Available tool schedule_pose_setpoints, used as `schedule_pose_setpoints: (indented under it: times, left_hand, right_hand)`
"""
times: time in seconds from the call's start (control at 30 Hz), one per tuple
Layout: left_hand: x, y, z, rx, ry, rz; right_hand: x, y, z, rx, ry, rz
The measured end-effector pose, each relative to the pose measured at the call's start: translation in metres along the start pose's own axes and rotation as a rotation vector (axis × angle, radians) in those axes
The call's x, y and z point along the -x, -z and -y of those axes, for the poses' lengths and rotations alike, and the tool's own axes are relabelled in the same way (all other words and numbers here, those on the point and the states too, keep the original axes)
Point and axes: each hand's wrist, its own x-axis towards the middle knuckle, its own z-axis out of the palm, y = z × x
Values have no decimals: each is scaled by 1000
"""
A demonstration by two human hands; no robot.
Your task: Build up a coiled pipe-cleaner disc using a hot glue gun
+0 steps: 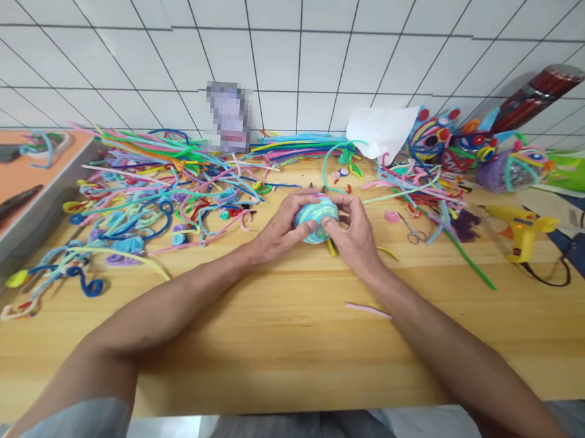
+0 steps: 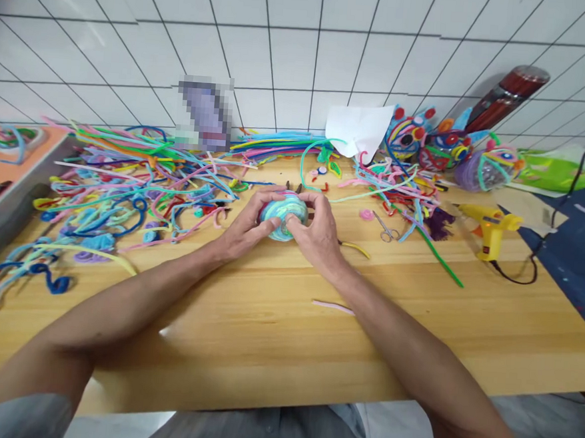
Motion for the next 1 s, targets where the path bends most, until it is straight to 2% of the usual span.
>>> schedule_pose_setpoints:
  times: [0.33, 0.47, 0.7, 1.0]
  left_hand:
    - [-4, -8, 2, -8, -53, -54]
    - [-4, -10, 3, 12, -15, -71]
    - [-3, 0, -1, 20, 11, 27]
    - [-4, -4, 5, 12, -33, 22]
  right_hand:
    - [4, 0, 2, -58, 17, 1]
    - [6, -1, 1, -31, 23, -16]
    - [8, -5, 0, -3, 34, -51]
    - [7, -5, 1, 13, 21, -48]
